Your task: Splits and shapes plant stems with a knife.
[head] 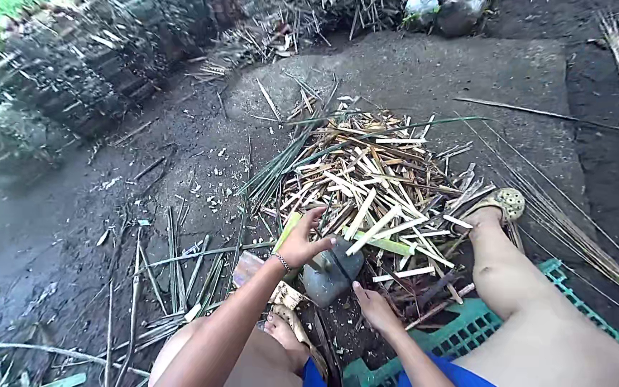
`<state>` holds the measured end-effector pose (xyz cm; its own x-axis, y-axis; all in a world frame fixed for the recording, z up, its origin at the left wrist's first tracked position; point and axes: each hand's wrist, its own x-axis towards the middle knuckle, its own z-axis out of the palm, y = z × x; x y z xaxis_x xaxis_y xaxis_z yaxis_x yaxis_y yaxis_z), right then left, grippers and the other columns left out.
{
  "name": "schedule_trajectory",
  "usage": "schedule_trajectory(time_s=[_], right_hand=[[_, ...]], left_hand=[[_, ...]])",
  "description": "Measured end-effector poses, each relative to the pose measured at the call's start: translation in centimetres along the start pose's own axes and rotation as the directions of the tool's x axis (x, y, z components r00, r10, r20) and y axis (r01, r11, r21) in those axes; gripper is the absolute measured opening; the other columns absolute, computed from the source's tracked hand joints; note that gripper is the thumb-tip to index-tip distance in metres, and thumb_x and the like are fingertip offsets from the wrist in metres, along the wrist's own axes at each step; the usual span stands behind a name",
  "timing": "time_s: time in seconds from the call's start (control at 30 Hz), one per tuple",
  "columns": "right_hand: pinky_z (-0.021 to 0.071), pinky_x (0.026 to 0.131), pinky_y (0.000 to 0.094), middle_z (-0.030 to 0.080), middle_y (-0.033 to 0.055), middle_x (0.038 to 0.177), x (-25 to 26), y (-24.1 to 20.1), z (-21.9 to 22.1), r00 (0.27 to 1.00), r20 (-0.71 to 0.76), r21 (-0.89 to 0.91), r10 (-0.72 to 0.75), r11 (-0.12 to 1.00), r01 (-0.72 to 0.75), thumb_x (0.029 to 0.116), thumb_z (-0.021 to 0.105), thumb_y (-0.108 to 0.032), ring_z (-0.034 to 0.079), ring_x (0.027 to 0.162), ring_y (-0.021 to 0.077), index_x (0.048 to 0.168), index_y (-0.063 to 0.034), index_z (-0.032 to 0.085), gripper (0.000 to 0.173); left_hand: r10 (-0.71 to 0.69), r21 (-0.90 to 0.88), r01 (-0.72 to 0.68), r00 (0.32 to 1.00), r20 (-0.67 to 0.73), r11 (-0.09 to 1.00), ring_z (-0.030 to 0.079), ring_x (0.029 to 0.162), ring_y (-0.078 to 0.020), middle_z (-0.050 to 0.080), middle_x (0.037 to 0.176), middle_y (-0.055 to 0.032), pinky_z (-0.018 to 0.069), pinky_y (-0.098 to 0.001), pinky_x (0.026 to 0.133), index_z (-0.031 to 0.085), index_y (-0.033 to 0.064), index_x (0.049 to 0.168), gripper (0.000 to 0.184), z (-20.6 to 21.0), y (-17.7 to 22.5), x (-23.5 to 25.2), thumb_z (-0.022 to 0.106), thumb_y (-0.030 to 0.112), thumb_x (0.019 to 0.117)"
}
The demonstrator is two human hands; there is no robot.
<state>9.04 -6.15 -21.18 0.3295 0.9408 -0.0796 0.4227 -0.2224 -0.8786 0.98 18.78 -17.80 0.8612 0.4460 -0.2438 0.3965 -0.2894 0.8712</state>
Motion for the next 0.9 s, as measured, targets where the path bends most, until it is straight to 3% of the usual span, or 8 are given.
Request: schedule_trajectory(time_s=[0.07, 0.17, 0.27, 0.4, 0.6, 0.7, 0.8, 0.9], right_hand=[[0.0436, 0.053, 0.0386, 0.05, 0.0113, 0.066, 1.3, 8.4, 4.1, 0.933, 0.043, 0.184, 0.357, 0.915, -0.358, 0.1118, 0.031, -0.046, 0.048, 0.053, 0.0207, 0.094, 0.0065, 0.064, 0.065], [0.0458, 0.054, 0.0379, 0.048, 0.0054, 0.065, 3.0, 9.0, 5.5, 0.681, 0.136, 0.21, 0.72, 0.651, -0.73, 0.1088, 0.027, -0.057, 0.047, 0.052, 0.0185, 0.098, -0.0012, 0.064, 0.068], [0.0426, 0.045, 0.0305, 0.041, 0.0003, 0.055, 2.4, 7.6, 5.4, 0.669, 0.111, 0.437, 0.735, 0.569, -0.697, 0.1106, 0.027, -0.052, 0.041, 0.042, 0.0133, 0.085, -0.005, 0.052, 0.059], [0.0418, 0.04, 0.0271, 0.04, -0.0011, 0.053, 1.4, 6.7, 4.4, 0.671, 0.04, 0.66, 0.741, 0.484, -0.574, 0.1118, 0.024, -0.048, 0.04, 0.039, 0.011, 0.083, -0.0066, 0.049, 0.057], [0.0418, 0.035, 0.0256, 0.04, -0.0022, 0.049, 0.5, 5.5, 2.0, 0.609, -0.083, 0.809, 0.789, 0.411, -0.421, 0.1108, 0.02, -0.052, 0.041, 0.035, 0.0089, 0.085, -0.0081, 0.048, 0.058], [0.042, 0.035, 0.0248, 0.04, -0.0018, 0.049, 0.4, 4.9, 1.5, 0.625, -0.075, 0.818, 0.777, 0.407, -0.407, 0.1112, 0.019, -0.05, 0.041, 0.035, 0.0086, 0.087, -0.0075, 0.048, 0.057], [0.0418, 0.037, 0.0249, 0.04, -0.0012, 0.051, 0.6, 4.8, 1.6, 0.652, -0.042, 0.754, 0.757, 0.453, -0.477, 0.1119, 0.02, -0.048, 0.041, 0.036, 0.0095, 0.087, -0.0065, 0.048, 0.056], [0.0419, 0.039, 0.0255, 0.041, -0.0015, 0.052, 0.7, 4.9, 2.8, 0.707, -0.054, 0.695, 0.705, 0.535, -0.481, 0.1129, 0.022, -0.044, 0.04, 0.038, 0.0098, 0.085, -0.0064, 0.05, 0.054]], left_hand=[[-0.002, 0.227, -0.009, 0.999, 0.05, 0.974, 0.053, 0.135, -0.0305, 0.056, 0.145, -0.0178, 0.041, -0.048, 0.115, 0.053, 0.0039, 0.145, 0.059, 0.6, -0.1, 0.6, 0.073, 0.026, 0.0934], [-0.011, 0.352, 0.033, 0.998, -0.063, 0.935, 0.056, 0.129, -0.0313, 0.056, 0.142, -0.0185, 0.0462, -0.0467, 0.109, 0.061, 0.003, 0.133, 0.044, 1.4, -0.9, 0.9, 0.067, 0.002, 0.0892], [-0.088, 0.283, 0.121, 0.988, -0.127, 0.951, 0.058, 0.123, -0.0306, 0.052, 0.139, -0.0193, 0.0498, -0.0451, 0.103, 0.057, 0.0036, 0.133, 0.052, 1.5, -0.9, 1.0, 0.064, -0.009, 0.0834], [-0.14, 0.318, 0.127, 0.99, 0.018, 0.94, 0.062, 0.12, -0.0288, 0.062, 0.131, -0.0187, 0.0493, -0.0456, 0.104, 0.054, 0.0004, 0.136, 0.047, 0.0, -0.6, 0.9, 0.063, -0.005, 0.0901], [-0.024, 0.355, 0.118, 0.965, -0.26, 0.927, 0.066, 0.091, -0.0313, 0.067, 0.1, -0.0168, 0.0535, -0.0523, 0.084, 0.067, 0.0008, 0.107, 0.033, 1.0, 0.5, 1.0, 0.075, 0.03, 0.0939], [-0.121, 0.355, 0.183, 0.974, -0.191, 0.917, 0.065, 0.101, -0.0356, 0.061, 0.119, -0.0208, 0.0532, -0.0556, 0.089, 0.061, 0.0001, 0.117, 0.045, 2.4, -0.4, 1.9, 0.068, 0.04, 0.0979], [-0.134, 0.295, 0.134, 0.991, -0.021, 0.946, 0.058, 0.12, -0.0352, 0.049, 0.139, -0.0226, 0.0507, -0.0529, 0.098, 0.05, 0.002, 0.134, 0.048, 2.4, -0.1, 2.4, 0.069, 0.015, 0.0926], [-0.036, 0.19, 0.039, 0.999, -0.021, 0.981, 0.063, 0.12, -0.0302, 0.06, 0.134, -0.022, 0.0513, -0.0471, 0.103, 0.049, -0.0012, 0.138, 0.044, 2.5, -0.6, 2.1, 0.056, -0.005, 0.0947]])
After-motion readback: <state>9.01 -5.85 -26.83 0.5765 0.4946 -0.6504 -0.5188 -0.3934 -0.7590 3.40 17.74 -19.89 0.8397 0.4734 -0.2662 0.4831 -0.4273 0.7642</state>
